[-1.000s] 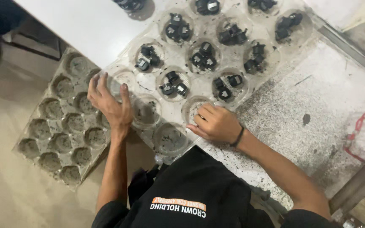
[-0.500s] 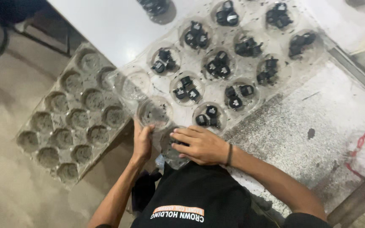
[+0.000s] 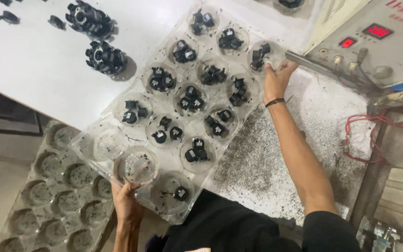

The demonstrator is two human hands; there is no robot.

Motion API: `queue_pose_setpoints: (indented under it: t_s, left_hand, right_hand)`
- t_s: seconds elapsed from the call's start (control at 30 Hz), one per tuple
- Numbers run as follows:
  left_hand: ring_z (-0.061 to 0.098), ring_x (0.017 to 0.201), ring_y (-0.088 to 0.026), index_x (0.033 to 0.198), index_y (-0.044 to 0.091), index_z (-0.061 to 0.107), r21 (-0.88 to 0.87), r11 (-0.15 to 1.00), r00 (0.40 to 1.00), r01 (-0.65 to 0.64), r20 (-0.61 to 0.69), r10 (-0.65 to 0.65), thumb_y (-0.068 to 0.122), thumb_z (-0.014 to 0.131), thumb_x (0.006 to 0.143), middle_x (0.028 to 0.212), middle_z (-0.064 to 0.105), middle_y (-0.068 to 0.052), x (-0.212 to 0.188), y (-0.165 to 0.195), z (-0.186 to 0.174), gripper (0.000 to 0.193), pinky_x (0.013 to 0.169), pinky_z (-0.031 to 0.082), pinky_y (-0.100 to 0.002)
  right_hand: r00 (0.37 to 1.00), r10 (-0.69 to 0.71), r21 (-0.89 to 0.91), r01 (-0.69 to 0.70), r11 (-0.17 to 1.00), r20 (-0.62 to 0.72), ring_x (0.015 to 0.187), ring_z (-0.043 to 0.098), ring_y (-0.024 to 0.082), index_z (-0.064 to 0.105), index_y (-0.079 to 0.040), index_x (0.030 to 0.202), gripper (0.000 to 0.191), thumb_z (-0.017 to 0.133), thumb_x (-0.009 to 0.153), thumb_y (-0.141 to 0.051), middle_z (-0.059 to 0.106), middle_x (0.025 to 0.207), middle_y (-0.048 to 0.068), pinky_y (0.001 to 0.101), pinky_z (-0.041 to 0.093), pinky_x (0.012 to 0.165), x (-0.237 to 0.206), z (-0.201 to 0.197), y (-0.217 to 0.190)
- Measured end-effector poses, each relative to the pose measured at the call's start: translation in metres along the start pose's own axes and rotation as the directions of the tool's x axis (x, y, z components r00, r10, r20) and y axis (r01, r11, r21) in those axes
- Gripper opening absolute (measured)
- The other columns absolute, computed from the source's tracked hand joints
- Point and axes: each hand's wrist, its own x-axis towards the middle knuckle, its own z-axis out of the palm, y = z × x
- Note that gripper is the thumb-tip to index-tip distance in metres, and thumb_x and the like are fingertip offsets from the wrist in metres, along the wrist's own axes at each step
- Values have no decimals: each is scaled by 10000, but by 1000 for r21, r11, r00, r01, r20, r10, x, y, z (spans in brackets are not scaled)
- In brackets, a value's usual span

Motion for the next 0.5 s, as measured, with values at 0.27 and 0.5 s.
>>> queue_pose_setpoints:
  t_s: [0.27, 0.5]
  left_hand:
    - [601, 1274, -392, 1563, 89, 305, -54, 999, 996, 2, 88, 2, -66, 459, 654, 1625, 313, -109, 6, 6, 35, 934, 744, 626, -465]
    - [610, 1143, -374, 1561, 249, 277, -202, 950, 969, 237, 117, -217, -49, 439, 676, 1472, 446, -246, 51, -12, 75, 948, 878, 577, -519]
  right_hand:
    - [974, -147, -126, 126, 984, -174, 944, 548, 169, 493, -47, 1115, 274, 688, 938, 29, 543, 1031, 57, 330, 492, 878, 44, 18, -29]
    - [997, -26, -204, 40, 978, 72, 1049, 664, 169, 528, -29, 1403, 433, 666, 994, -61, 693, 1214, 114, 350, 542, 910, 85, 11, -37]
